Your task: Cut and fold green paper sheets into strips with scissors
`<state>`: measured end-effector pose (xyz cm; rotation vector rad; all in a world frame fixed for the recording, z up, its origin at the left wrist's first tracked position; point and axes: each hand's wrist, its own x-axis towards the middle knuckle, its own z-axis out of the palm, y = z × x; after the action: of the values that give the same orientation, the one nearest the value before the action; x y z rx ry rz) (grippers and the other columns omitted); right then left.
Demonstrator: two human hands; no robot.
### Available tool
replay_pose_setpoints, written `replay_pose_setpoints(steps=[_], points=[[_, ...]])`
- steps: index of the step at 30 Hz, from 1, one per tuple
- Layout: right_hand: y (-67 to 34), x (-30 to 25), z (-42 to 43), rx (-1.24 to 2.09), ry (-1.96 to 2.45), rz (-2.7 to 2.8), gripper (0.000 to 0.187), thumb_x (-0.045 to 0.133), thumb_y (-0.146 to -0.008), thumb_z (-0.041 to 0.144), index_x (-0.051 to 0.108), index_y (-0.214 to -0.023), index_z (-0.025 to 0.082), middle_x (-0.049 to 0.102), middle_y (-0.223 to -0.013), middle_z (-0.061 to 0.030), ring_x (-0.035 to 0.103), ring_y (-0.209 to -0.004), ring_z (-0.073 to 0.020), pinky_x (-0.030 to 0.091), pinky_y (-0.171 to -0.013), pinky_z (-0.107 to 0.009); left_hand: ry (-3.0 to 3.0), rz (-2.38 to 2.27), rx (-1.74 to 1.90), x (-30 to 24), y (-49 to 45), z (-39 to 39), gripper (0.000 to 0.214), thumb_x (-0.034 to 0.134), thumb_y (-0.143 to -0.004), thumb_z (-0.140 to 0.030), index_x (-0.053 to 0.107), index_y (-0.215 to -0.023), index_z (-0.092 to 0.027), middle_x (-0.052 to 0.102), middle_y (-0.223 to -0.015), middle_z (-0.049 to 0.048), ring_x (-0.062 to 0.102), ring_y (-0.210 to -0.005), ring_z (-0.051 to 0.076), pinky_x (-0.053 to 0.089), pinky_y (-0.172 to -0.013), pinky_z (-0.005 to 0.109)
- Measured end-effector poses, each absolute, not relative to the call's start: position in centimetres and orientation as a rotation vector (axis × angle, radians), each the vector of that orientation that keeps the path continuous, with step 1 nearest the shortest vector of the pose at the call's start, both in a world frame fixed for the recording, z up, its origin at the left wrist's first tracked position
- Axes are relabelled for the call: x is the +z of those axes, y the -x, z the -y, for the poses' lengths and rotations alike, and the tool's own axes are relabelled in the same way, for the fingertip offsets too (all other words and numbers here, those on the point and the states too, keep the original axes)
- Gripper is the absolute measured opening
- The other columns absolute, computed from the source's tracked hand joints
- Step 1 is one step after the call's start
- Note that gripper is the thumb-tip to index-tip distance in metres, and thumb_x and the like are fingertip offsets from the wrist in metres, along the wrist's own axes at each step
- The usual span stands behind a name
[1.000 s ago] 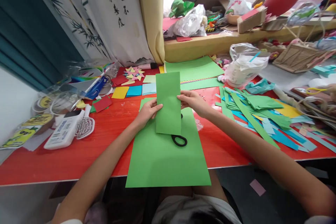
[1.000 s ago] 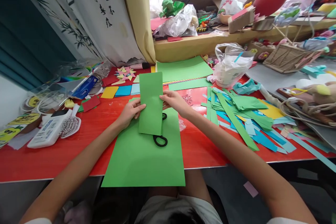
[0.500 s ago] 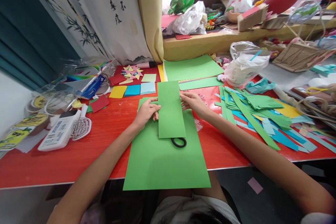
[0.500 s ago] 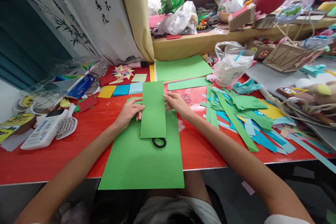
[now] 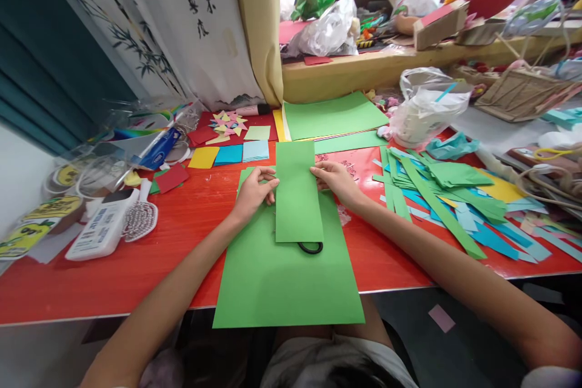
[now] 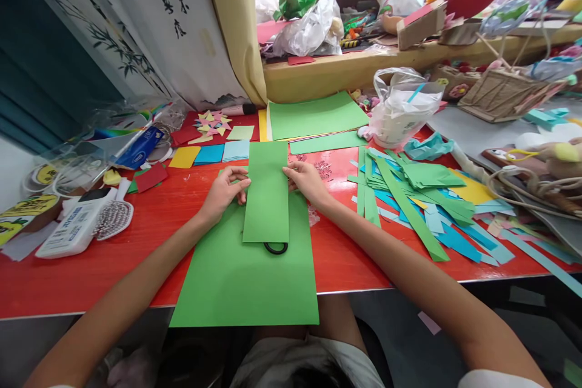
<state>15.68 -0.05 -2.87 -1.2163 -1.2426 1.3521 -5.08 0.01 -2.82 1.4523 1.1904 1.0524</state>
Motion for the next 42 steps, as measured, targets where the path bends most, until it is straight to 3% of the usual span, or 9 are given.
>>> replay_pose_setpoints(steps=[2,8,18,22,24,29,36,39,42], points=[[-15.7,-3.2,0.0,1.326,1.224,1.261,0.018,0.06,-0.08,0.033,0.054,-0.076,0.017,0.057,-0.069,-0.0003,0.054,-0.058,-0.0083,0.047,-0.054,-0.019,-1.483,-1.201,1.066,-2.9,5.2,0.0,0.026,0.065,-0.073,-0.032,0.051,-0.09,-0.018,0.059,-0.085,-0.0013,0.052,-0.043,0.004,0.04,-0.039,0.019],[-15.7,-3.7,-0.1,1.298,1.215,1.296,0.026,0.062,-0.078,0.039,0.051,-0.072,0.016,0.052,-0.066,0.0017,0.051,-0.057,-0.007,0.045,-0.052,-0.018,-1.555,-1.282,1.002,-3.2,5.2,0.1,0.024,0.065,-0.074,-0.037,0.053,-0.083,-0.019,0.049,-0.049,-0.0057,0.048,-0.044,0.008,0.039,-0.042,0.018],[-15.9,-4.2,-0.3,1.274,1.183,1.383,0.025,0.059,-0.08,0.041,0.057,-0.081,0.016,0.058,-0.074,-0.0004,0.055,-0.063,-0.0093,0.046,-0.053,-0.018,-1.413,-1.422,1.133,1.6,10.9,-2.5,0.018,0.068,-0.065,-0.023,0.056,-0.074,-0.014,0.045,-0.053,-0.0055,0.037,-0.037,0.003,0.025,-0.035,0.016],[-15.9,-4.3,-0.2,1.273,1.17,1.373,0.026,0.059,-0.079,0.042,0.058,-0.084,0.016,0.061,-0.078,-0.0012,0.056,-0.063,-0.0089,0.046,-0.053,-0.018,-1.369,-1.528,1.149,3.6,16.0,-2.9,0.014,0.063,-0.069,-0.025,0.056,-0.076,-0.015,0.038,-0.051,-0.0067,0.027,-0.037,0.002,0.016,-0.036,0.016],[-16.0,-4.3,-0.2,1.275,1.176,1.343,0.027,0.061,-0.078,0.042,0.058,-0.085,0.016,0.06,-0.077,-0.0005,0.055,-0.061,-0.0079,0.045,-0.052,-0.017,-1.414,-1.648,0.966,3.9,18.3,-2.9,0.014,0.062,-0.07,-0.027,0.054,-0.075,-0.016,0.033,-0.049,-0.0074,0.026,-0.038,0.003,0.018,-0.038,0.016],[-16.0,-4.3,-0.4,1.311,1.165,1.326,0.023,0.062,-0.078,0.039,0.057,-0.082,0.017,0.054,-0.07,0.0019,0.052,-0.057,-0.0067,0.045,-0.05,-0.016,-1.428,-1.879,0.452,3.1,22.3,-3.0,0.018,0.071,-0.057,-0.026,0.057,-0.06,-0.016,0.043,-0.048,-0.0022,0.034,-0.041,0.007,0.023,-0.042,0.021],[-15.7,-3.5,-0.3,1.362,1.198,1.365,0.01,0.058,-0.08,0.025,0.056,-0.078,0.016,0.051,-0.065,0.0022,0.049,-0.052,-0.006,0.044,-0.048,-0.018,-1.569,-1.991,-0.326,2.7,22.8,-2.7,0.034,0.07,-0.059,-0.039,0.052,-0.041,-0.017,0.053,-0.049,0.0064,0.044,-0.045,0.016,0.029,-0.049,0.028],[-15.8,-3.2,0.0,1.374,1.218,1.382,0.012,0.058,-0.08,0.025,0.054,-0.074,0.016,0.048,-0.06,0.0034,0.047,-0.047,-0.0059,0.041,-0.046,-0.018,-1.709,-2.281,-0.12,3.2,20.7,-2.7,0.032,0.066,-0.066,-0.039,0.052,-0.046,-0.018,0.055,-0.054,0.0076,0.049,-0.053,0.02,0.029,-0.053,0.029],[-15.9,-2.9,0.4,1.37,1.278,1.447,0.016,0.057,-0.082,0.029,0.051,-0.073,0.017,0.046,-0.051,0.0049,0.042,-0.041,-0.0056,0.031,-0.04,-0.017,-1.907,-2.189,0.586,3.0,16.3,-2.4,0.023,0.057,-0.074,-0.039,0.061,-0.066,-0.018,0.062,-0.068,0.0064,0.049,-0.06,0.017,0.031,-0.055,0.027]])
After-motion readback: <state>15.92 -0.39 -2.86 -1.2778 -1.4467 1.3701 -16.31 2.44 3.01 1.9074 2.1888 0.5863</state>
